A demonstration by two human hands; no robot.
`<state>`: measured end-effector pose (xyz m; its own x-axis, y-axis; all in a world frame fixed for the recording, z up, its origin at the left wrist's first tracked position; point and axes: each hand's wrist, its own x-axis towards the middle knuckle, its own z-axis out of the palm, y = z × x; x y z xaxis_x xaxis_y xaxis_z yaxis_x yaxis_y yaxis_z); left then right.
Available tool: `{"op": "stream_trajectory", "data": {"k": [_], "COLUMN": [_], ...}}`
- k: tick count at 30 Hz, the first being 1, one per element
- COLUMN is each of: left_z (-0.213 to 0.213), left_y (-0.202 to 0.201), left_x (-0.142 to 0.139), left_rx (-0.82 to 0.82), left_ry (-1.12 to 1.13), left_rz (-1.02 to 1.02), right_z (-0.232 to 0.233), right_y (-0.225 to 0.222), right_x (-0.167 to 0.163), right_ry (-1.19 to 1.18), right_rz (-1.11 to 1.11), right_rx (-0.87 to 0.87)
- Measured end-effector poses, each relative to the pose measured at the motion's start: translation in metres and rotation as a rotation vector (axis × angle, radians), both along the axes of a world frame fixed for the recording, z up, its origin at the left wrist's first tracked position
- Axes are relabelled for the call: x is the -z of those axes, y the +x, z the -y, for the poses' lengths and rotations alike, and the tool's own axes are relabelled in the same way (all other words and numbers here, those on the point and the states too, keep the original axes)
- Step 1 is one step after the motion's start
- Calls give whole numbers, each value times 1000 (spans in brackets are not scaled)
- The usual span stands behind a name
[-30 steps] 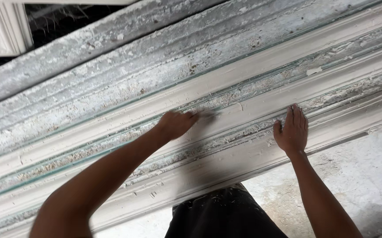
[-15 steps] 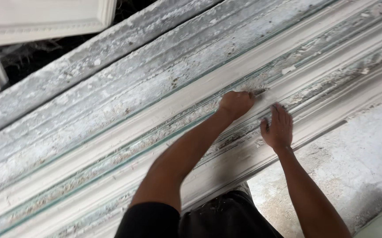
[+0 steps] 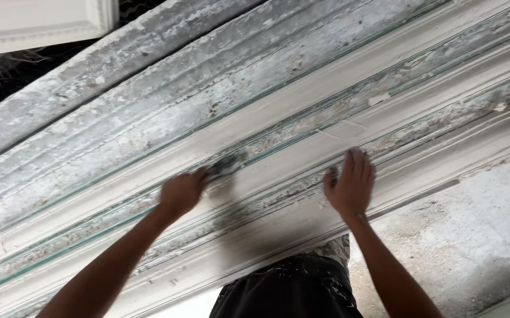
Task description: The person uses a small knife to scrape dried plaster residue out of the grooved channels of decorative cornice molding pieces laid on a work table, working along each piece section by section and repositioning the moldings as they go.
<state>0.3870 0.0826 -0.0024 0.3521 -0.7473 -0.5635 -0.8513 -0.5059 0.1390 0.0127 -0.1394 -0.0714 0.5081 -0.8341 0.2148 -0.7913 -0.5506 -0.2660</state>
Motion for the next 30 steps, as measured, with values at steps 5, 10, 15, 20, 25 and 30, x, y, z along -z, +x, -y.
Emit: {"op": "stream_trajectory", "data": {"k": [5,10,15,20,25,30], "left_z": [280,387,250,112,227,339], "left_y": [-184,-250,-169,-124,-180,-217], "left_x": [18,3,8,-41,-31,27], "left_rx": [13,188,258,561,328,744], "left_ry": [-229,-240,92,-374,17,-450], "left_rz": [-57,-124,-99,268,-28,263], "right_z": [1,70,243,290,282,285], "right_y": [-11,-80,-182,-204,-196,-198], "right_x": [11,19,16,20,13,1], "right_ry": [55,101,-147,-115,-71,-53], "right_rz": [107,287,186,21,17,15], "right_rx": [-62,-202,-189,-120,-97,-105]}}
